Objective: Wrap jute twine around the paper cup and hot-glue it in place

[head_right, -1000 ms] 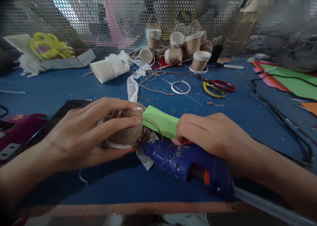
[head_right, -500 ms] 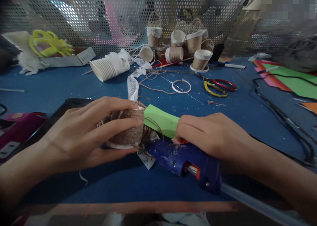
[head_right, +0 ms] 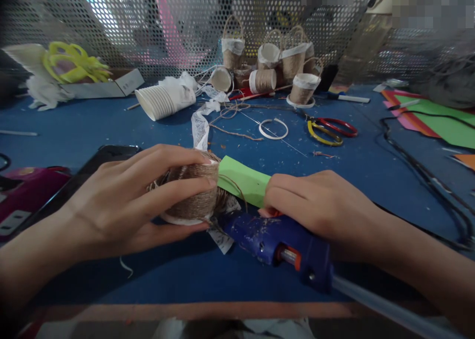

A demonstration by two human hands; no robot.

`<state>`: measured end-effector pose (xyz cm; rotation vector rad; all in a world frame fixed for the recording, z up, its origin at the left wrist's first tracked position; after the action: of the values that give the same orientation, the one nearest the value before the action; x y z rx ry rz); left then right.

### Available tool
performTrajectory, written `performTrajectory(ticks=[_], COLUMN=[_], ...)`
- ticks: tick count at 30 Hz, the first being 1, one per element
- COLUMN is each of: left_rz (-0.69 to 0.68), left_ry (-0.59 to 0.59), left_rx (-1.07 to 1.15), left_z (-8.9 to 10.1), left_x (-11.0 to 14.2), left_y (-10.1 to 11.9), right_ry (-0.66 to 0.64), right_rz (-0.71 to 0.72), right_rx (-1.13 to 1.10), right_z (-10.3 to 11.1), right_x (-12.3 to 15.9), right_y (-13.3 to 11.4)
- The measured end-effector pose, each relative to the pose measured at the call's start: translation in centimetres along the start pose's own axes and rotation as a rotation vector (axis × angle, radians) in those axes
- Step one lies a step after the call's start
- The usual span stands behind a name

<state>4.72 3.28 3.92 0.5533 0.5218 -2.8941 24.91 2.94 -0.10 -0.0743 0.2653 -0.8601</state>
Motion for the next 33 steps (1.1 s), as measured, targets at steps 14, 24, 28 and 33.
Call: performTrajectory(ticks=[14,24,28,33], left_rz=[0.000,0.007,0.000,0.003], left_ry=[0.000,-0.005,0.005,0.003], left_rx=[0.003,0.007,0.009,0.020], left_z=[-0.09,-0.13,-0.10,-0.29], left_x=[0.00,0.05,0.08,0.02], left_y=[0.04,-0.03,-0.01,-0.09], right_ry=[-0.027,-0.051,-0.051,0.028], right_rz=[0.005,0.020,0.020,0.012], right_rx=[0.032,0.099,0.105,0.074], right_z=[0.44,0.34,0.18,0.34], right_x=[-0.07,-0.14,-0.05,-0.07], right_y=[-0.40,-0.66,-0.55,-0.48])
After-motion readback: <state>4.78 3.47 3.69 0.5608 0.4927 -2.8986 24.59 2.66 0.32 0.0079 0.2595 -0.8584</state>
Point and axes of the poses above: each hand's wrist, its own x-axis away from the middle knuckle, its own z-axis out of the back of the hand, y = z × x, the point moved 7 cm from there along -x, towards the middle knuckle, and after that the axes turned 15 degrees about -z, right-handed, at the moved point
